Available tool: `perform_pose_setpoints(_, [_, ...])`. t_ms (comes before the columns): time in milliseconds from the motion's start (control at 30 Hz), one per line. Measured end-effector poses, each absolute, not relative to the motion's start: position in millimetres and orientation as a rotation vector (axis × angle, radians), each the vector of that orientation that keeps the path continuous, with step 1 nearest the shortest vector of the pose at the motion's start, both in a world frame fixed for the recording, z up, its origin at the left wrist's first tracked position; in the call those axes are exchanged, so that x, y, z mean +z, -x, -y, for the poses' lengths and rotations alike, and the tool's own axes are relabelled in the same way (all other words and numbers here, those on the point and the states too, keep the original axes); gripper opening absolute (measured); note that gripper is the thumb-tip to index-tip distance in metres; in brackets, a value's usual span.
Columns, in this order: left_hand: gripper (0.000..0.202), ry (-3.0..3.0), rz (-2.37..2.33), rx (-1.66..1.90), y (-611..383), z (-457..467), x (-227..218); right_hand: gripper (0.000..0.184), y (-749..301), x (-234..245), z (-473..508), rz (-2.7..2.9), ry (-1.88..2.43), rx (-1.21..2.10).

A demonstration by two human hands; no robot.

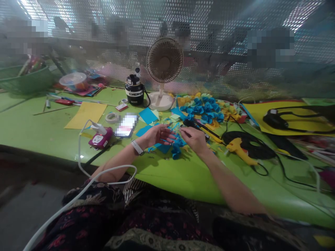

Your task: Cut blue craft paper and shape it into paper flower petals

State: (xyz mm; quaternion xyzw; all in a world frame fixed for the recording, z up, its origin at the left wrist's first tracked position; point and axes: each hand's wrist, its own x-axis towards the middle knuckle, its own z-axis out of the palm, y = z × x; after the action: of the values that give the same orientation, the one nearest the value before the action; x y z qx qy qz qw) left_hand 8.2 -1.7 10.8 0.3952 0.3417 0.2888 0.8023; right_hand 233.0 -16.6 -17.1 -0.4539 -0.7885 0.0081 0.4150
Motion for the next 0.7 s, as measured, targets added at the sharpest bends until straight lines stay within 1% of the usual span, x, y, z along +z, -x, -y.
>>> perform_pose_setpoints(167, [0.018, -0.935, -0.72, 0.707, -7.5, 4.4, 7.4, 0.03, -232.3, -15.7, 17.1, 1.988, 1.14, 0.032])
perform_pose_setpoints(233, [0.016, -0.951, -0.731, 0.75, -7.1, 5.7, 6.7, 0.031, -232.1, -13.5, 17.0, 1.993, 1.194, 0.049])
perform_pose_setpoints(400, [0.024, -1.011, -0.788, 0.885, -7.6, 6.2, 6.2, 0.025, -235.6, -11.9, 11.7, 2.144, 1.655, 0.086])
perform_pose_setpoints(467, [0.029, -1.036, -0.793, 0.918, -8.3, 5.9, 5.3, 0.027, -238.5, -15.3, 8.5, 2.238, 1.768, 0.096])
perform_pose_setpoints(600, [0.036, -1.073, -0.799, 0.933, -9.4, 5.5, 4.3, 0.015, -241.8, -22.5, 4.8, 2.286, 1.768, 0.117])
perform_pose_setpoints(700, [0.035, -1.09, -0.805, 0.931, -9.4, 5.2, 5.4, 0.015, -240.3, -20.7, 5.2, 2.208, 1.794, 0.147])
